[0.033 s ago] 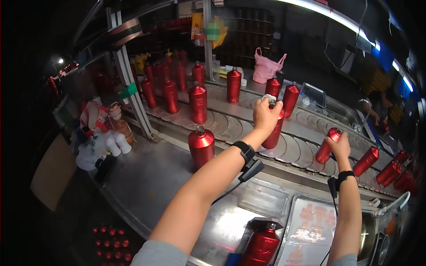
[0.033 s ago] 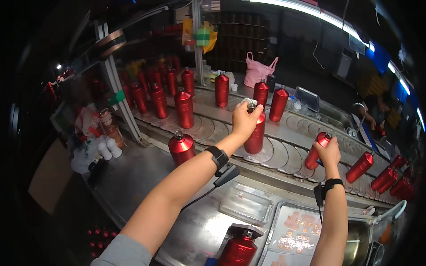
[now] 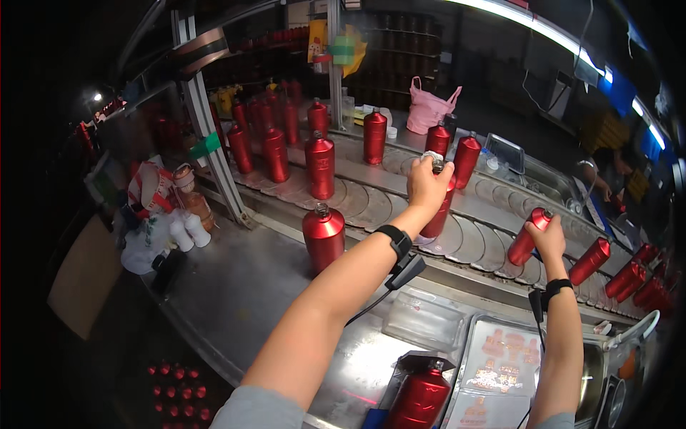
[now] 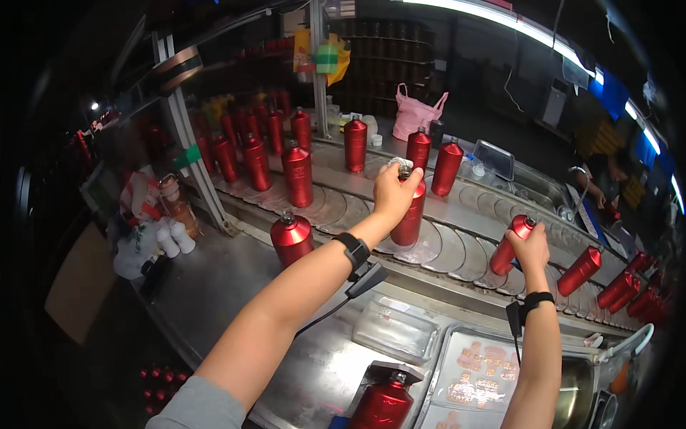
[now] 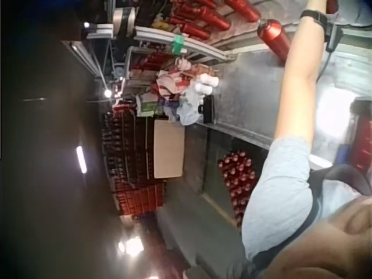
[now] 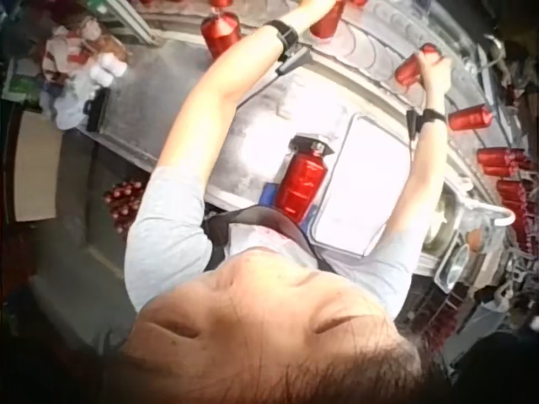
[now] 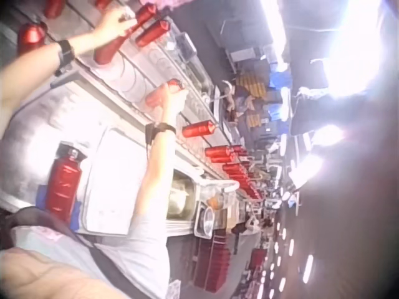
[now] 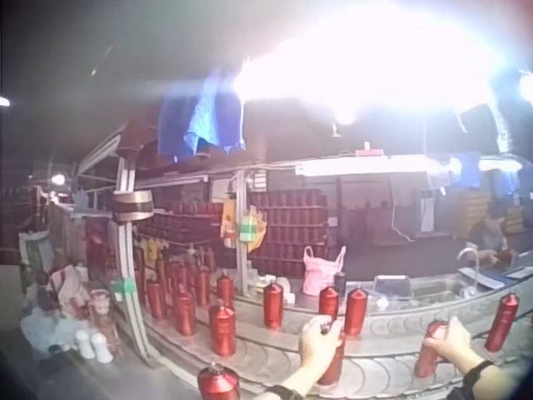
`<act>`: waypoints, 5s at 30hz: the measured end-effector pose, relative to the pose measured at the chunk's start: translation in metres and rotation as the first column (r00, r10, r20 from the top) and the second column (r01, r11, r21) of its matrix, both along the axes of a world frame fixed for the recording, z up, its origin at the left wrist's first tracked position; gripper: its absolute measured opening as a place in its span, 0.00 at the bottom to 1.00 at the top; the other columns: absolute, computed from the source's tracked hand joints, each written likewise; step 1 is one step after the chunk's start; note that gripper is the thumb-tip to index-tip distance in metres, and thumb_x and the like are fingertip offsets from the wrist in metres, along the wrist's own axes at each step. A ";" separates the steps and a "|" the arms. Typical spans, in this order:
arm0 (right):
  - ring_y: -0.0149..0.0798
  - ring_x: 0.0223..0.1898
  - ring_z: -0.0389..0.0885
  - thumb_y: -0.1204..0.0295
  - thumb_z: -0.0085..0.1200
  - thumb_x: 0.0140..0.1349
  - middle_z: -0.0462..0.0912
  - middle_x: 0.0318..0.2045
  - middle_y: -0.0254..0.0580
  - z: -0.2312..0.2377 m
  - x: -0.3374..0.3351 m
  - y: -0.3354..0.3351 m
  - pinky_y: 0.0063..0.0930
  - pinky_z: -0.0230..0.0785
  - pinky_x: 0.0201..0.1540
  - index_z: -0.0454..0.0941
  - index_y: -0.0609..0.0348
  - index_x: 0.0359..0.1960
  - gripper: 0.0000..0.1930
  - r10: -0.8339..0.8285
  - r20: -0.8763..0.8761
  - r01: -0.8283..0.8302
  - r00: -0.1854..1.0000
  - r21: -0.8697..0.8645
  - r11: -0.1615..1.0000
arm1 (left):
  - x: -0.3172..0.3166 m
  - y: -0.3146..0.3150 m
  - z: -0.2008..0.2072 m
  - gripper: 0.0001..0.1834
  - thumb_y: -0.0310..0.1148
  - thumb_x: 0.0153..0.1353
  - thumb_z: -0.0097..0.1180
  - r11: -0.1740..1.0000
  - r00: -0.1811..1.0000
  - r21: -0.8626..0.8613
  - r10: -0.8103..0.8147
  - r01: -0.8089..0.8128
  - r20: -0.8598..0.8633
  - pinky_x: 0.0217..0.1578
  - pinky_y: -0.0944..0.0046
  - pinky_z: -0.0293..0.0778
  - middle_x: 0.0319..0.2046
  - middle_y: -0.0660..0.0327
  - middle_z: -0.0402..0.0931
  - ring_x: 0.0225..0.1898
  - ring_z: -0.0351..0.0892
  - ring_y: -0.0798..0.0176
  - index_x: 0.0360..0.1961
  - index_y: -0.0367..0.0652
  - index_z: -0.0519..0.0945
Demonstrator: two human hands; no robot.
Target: The person applies labels to red metallic bottles by hand. They peel a label from a backing sheet, align it on the bottle surface, and smooth it down with a cloth, before placing the finished bottles on a pallet and retrieving new ones from a conveyor.
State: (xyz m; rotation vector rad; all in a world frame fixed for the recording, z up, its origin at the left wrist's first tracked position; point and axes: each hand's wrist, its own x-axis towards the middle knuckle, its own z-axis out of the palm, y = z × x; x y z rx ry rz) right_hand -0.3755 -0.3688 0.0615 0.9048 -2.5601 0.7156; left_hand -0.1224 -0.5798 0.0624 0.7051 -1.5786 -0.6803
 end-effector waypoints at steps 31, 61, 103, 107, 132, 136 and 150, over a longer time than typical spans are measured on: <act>0.47 0.47 0.82 0.41 0.70 0.43 0.79 0.49 0.61 0.127 0.285 0.074 0.34 0.72 0.52 0.62 0.68 0.64 0.54 0.787 0.553 -0.926 0.273 -0.069 0.370 | 0.236 0.188 0.049 0.55 0.39 0.44 0.74 0.828 0.793 -0.047 -0.516 0.558 0.325 0.61 0.54 0.65 0.60 0.46 0.59 0.61 0.66 0.48 0.68 0.37 0.51; 0.55 0.49 0.82 0.39 0.67 0.41 0.83 0.44 0.54 -0.011 0.171 -0.212 0.42 0.74 0.51 0.70 0.67 0.53 0.47 0.265 0.197 -0.289 0.944 0.105 0.952 | 0.437 -0.001 -0.118 0.49 0.33 0.47 0.72 0.812 0.777 -0.026 0.567 -0.583 0.272 0.64 0.51 0.58 0.62 0.42 0.57 0.64 0.60 0.45 0.65 0.35 0.54; 0.56 0.44 0.83 0.43 0.66 0.46 0.79 0.45 0.60 -0.029 0.130 -0.183 0.44 0.76 0.46 0.69 0.64 0.51 0.40 0.148 0.034 -0.149 0.988 0.021 0.989 | 0.018 -0.102 -0.035 0.42 0.55 0.50 0.65 0.904 0.838 0.115 0.325 -0.411 0.438 0.59 0.43 0.62 0.58 0.37 0.64 0.59 0.67 0.35 0.57 0.38 0.65; 0.56 0.46 0.82 0.42 0.65 0.47 0.79 0.46 0.60 -0.030 0.114 -0.173 0.45 0.76 0.46 0.69 0.64 0.51 0.40 0.161 0.045 -0.162 0.986 0.028 0.986 | 0.011 -0.121 -0.054 0.32 0.55 0.53 0.62 0.976 0.947 0.123 0.136 -0.178 0.293 0.51 0.49 0.72 0.45 0.37 0.74 0.50 0.75 0.37 0.50 0.40 0.77; 0.60 0.47 0.80 0.44 0.64 0.47 0.80 0.45 0.62 -0.033 0.009 -0.077 0.46 0.72 0.49 0.69 0.65 0.47 0.37 0.119 0.003 -0.119 0.993 0.020 0.993 | 0.034 -0.144 -0.057 0.30 0.51 0.53 0.62 0.896 0.857 0.056 0.401 -0.440 0.324 0.53 0.46 0.69 0.51 0.40 0.72 0.54 0.72 0.38 0.49 0.39 0.76; 0.61 0.46 0.80 0.44 0.65 0.47 0.80 0.42 0.65 -0.031 -0.016 -0.064 0.47 0.72 0.48 0.69 0.66 0.44 0.37 0.116 -0.051 -0.117 0.992 -0.002 0.993 | 0.015 -0.139 -0.060 0.27 0.53 0.54 0.60 0.933 0.911 0.060 0.330 -0.354 0.249 0.45 0.44 0.74 0.46 0.38 0.74 0.46 0.77 0.36 0.48 0.45 0.78; 0.60 0.56 0.75 0.39 0.64 0.48 0.71 0.57 0.66 -0.038 -0.052 -0.008 0.45 0.69 0.54 0.53 0.60 0.69 0.54 -0.175 -0.086 0.170 0.981 -0.065 0.983 | -0.018 -0.058 -0.062 0.23 0.47 0.59 0.60 0.977 0.961 -0.022 0.214 -0.214 0.175 0.43 0.45 0.70 0.40 0.37 0.72 0.42 0.74 0.35 0.40 0.35 0.74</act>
